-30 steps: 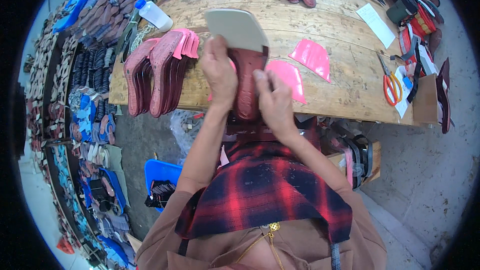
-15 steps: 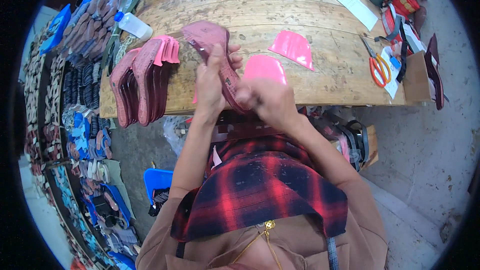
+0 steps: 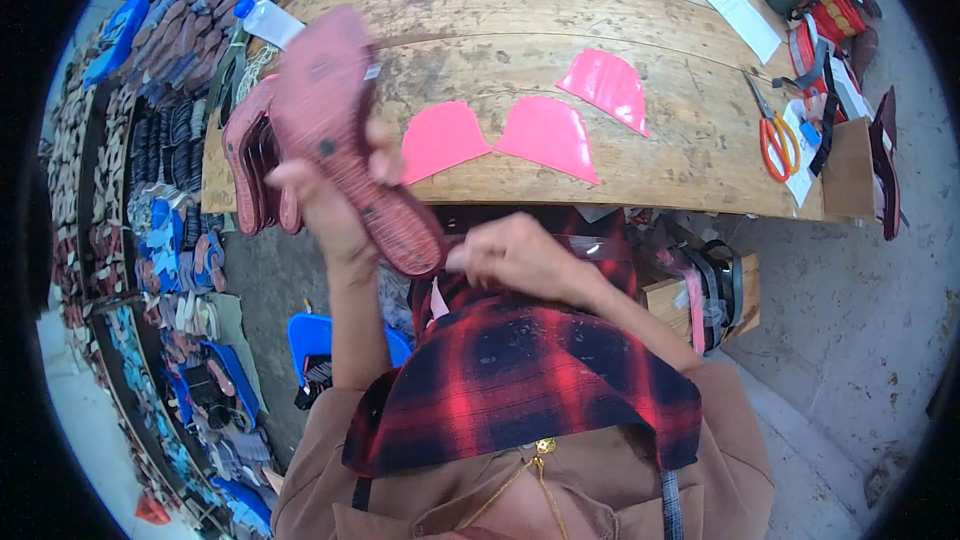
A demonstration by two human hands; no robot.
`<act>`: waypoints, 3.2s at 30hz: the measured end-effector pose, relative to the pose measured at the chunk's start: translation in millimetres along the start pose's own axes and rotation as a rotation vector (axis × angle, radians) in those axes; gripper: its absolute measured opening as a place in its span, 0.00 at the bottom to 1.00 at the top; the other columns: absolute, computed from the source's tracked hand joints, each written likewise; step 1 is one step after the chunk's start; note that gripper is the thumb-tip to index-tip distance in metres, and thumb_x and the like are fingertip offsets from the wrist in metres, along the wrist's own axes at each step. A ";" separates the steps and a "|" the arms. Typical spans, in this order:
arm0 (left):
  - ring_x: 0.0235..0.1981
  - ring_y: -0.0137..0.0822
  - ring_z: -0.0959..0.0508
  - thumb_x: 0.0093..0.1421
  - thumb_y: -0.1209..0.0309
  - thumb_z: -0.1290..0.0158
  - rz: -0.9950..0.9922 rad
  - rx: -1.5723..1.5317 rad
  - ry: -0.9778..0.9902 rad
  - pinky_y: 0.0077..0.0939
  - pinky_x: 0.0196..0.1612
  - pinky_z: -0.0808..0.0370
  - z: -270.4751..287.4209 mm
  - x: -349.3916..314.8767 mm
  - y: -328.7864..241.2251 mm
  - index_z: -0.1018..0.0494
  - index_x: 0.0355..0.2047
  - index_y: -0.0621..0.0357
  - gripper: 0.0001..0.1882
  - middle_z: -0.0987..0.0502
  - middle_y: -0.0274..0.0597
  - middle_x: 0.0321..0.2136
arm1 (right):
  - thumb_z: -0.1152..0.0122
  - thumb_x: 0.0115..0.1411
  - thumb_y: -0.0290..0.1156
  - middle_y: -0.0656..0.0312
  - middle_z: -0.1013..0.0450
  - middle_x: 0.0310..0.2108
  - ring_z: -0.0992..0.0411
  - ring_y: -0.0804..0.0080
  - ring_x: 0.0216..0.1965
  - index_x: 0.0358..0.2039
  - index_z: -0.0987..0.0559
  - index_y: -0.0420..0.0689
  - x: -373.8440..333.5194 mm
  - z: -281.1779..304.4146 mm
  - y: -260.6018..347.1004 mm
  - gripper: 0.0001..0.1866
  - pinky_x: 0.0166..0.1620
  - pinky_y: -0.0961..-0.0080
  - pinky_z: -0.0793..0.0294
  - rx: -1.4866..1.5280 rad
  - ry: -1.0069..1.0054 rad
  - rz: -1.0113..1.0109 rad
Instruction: The person assembles pink slippers by hand at a wooden workbench. They pick up a slipper sole, place a pink insole on it, and then attach a pink strap to the sole, pressing the components together to secure them.
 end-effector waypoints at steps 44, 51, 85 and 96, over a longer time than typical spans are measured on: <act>0.62 0.54 0.37 0.49 0.69 0.37 -0.199 1.243 0.606 0.47 0.61 0.37 34.6 -54.1 50.1 0.23 0.42 0.56 0.18 0.35 0.52 0.59 | 0.42 0.48 0.33 0.54 0.36 0.27 0.35 0.60 0.32 0.25 0.27 0.33 178.7 50.2 4.7 0.13 0.36 0.65 0.35 -0.738 0.426 0.269; 0.62 0.55 0.37 0.48 0.70 0.37 -0.213 1.232 0.593 0.48 0.62 0.37 32.8 -52.5 49.7 0.23 0.42 0.56 0.19 0.36 0.53 0.59 | 0.41 0.48 0.33 0.55 0.35 0.27 0.34 0.62 0.32 0.25 0.26 0.34 177.7 52.0 6.4 0.13 0.36 0.66 0.35 -0.704 0.424 0.214; 0.56 0.45 0.29 0.52 0.67 0.37 0.245 0.841 0.288 0.39 0.58 0.33 46.8 -29.9 39.3 0.24 0.41 0.65 0.19 0.29 0.56 0.54 | 0.42 0.63 0.31 0.61 0.24 0.34 0.28 0.77 0.31 0.35 0.25 0.40 91.5 99.6 90.8 0.07 0.31 0.76 0.29 -0.389 -0.759 0.476; 0.38 0.35 0.20 0.61 0.69 0.43 0.472 -0.112 0.199 0.33 0.44 0.22 3.5 -24.6 66.8 0.30 0.50 0.65 0.19 0.22 0.45 0.40 | 0.48 0.68 0.38 0.59 0.24 0.39 0.23 0.73 0.36 0.41 0.23 0.38 4.1 78.3 50.2 0.15 0.36 0.75 0.23 0.158 -0.775 0.160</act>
Point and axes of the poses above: each hand's wrist, its own x-axis towards the middle knuckle, its own z-axis out of the back of the hand, y = z × x, the point moved 2 cm from there along x, towards the middle knuckle
